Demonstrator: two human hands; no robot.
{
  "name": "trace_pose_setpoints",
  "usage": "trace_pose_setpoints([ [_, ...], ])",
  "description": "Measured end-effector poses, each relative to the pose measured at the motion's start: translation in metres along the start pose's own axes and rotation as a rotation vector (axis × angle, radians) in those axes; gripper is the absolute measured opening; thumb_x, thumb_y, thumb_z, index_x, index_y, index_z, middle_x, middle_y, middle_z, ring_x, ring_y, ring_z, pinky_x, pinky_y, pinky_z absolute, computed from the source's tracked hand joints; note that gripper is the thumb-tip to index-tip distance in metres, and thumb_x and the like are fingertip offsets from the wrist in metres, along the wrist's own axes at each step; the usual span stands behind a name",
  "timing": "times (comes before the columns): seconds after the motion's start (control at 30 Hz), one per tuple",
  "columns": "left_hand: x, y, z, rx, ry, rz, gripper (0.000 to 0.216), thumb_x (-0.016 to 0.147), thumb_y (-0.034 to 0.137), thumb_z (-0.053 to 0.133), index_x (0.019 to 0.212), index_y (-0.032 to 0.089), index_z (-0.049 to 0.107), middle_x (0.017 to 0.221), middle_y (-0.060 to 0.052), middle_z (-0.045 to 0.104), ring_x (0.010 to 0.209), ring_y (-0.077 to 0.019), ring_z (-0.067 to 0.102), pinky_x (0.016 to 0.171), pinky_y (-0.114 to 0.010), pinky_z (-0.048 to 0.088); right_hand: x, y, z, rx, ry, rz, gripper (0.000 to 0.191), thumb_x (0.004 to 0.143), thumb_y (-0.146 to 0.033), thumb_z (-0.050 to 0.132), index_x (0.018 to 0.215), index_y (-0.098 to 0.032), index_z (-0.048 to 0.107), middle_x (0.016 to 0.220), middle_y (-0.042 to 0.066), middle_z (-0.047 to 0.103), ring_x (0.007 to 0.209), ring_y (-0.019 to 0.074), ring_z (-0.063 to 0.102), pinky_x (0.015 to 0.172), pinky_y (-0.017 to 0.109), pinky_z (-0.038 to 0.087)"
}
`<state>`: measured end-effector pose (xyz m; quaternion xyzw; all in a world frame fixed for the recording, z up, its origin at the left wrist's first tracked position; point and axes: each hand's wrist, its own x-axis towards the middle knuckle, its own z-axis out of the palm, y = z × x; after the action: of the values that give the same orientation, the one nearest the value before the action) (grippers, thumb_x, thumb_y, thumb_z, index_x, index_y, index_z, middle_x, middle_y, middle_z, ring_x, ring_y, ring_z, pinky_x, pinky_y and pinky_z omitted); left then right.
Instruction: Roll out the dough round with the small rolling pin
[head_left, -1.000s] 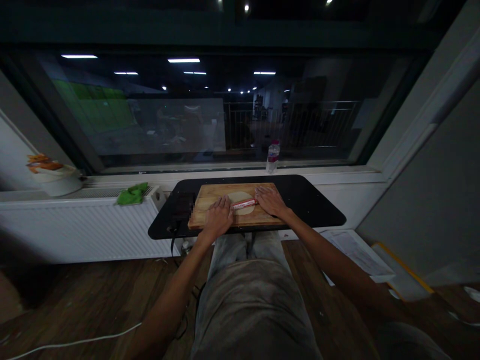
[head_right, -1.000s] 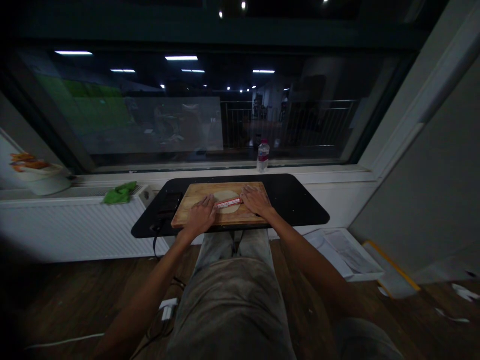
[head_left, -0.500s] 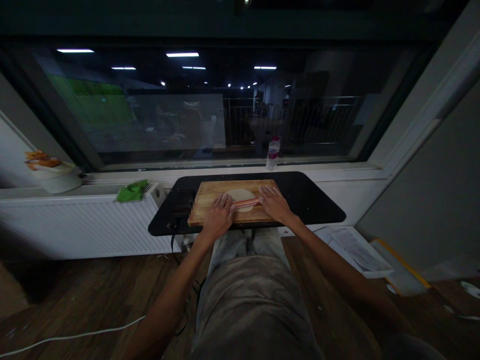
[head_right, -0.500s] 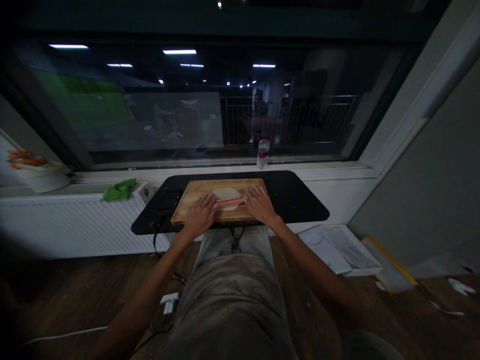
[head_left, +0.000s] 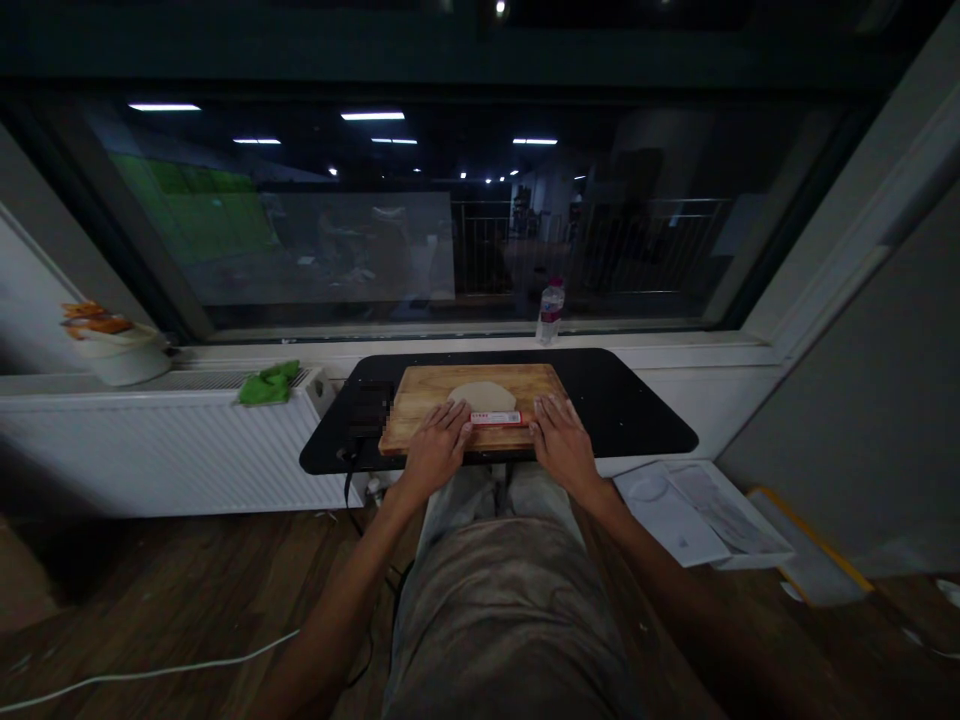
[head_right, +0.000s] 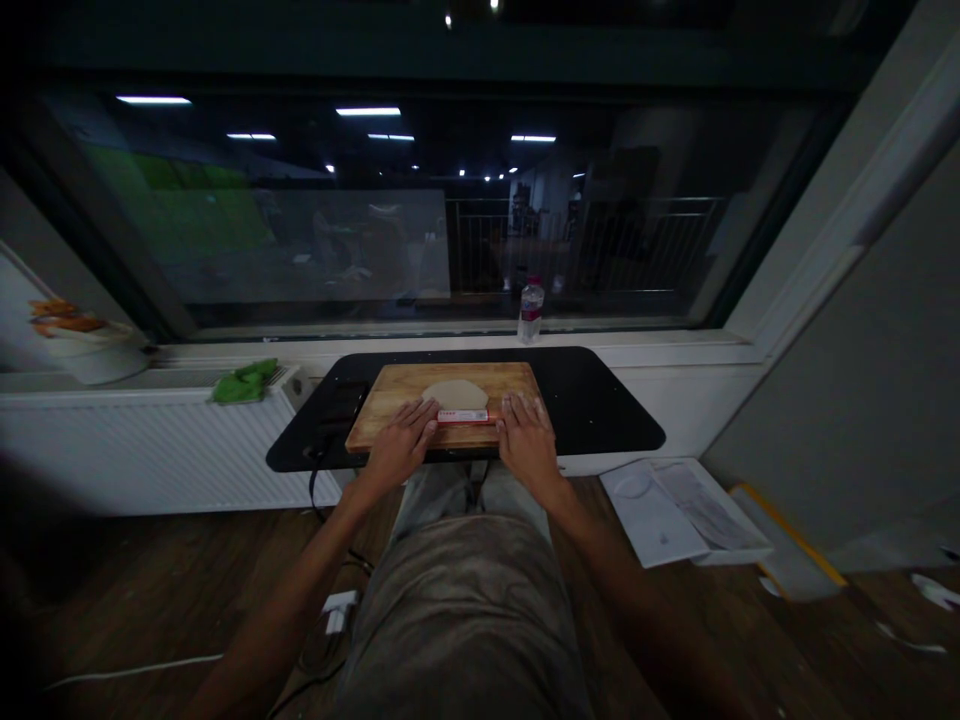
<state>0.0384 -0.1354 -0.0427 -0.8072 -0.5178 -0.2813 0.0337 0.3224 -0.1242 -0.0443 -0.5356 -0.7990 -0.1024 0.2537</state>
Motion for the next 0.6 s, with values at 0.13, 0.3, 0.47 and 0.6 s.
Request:
trace_pose_setpoints([
  [0.13,0.009,-0.014,0.006,-0.008,0.02,0.042,0.053,0.121,0.037,0.034,0.16,0.02,0.066,0.17,-0.01,0.064,0.166,-0.0264,0.051,0.144,-0.053,0.035,0.005,0.002,0.002,-0.022,0.019,-0.011,0.065,0.118,-0.035,0.029,0.171,-0.009,0.055,0.172,0.02,0.059,0.166,0.0344,0.049,0.142,0.059,0.029],
  [0.3,0.046,-0.037,0.011,0.05,-0.037,0.078,0.051,0.121,0.035,0.034,0.151,0.018,0.071,0.165,-0.012,0.068,0.161,-0.0266,0.058,0.141,-0.051,0.038,0.032,0.004,0.003,-0.101,-0.084,0.031,0.066,0.121,-0.033,0.023,0.164,0.001,0.058,0.169,0.026,0.061,0.165,0.0337,0.049,0.142,0.055,0.028],
  [0.47,0.084,-0.045,0.013,0.159,-0.134,0.032,0.05,0.12,0.034,0.033,0.147,0.021,0.074,0.157,-0.011,0.074,0.162,-0.0291,0.056,0.14,-0.051,0.039,0.061,0.006,0.005,-0.172,-0.155,0.077,0.064,0.121,-0.034,0.022,0.154,-0.003,0.068,0.166,0.026,0.063,0.168,0.037,0.042,0.141,0.063,0.022],
  [0.6,0.104,-0.048,0.019,0.214,-0.184,0.0,0.049,0.118,0.034,0.039,0.157,0.023,0.067,0.165,-0.012,0.068,0.168,-0.0351,0.047,0.138,-0.057,0.038,0.082,0.011,0.011,-0.217,-0.193,0.123,0.065,0.12,-0.035,0.023,0.161,-0.004,0.063,0.176,0.025,0.052,0.173,0.0412,0.032,0.139,0.073,0.018],
])
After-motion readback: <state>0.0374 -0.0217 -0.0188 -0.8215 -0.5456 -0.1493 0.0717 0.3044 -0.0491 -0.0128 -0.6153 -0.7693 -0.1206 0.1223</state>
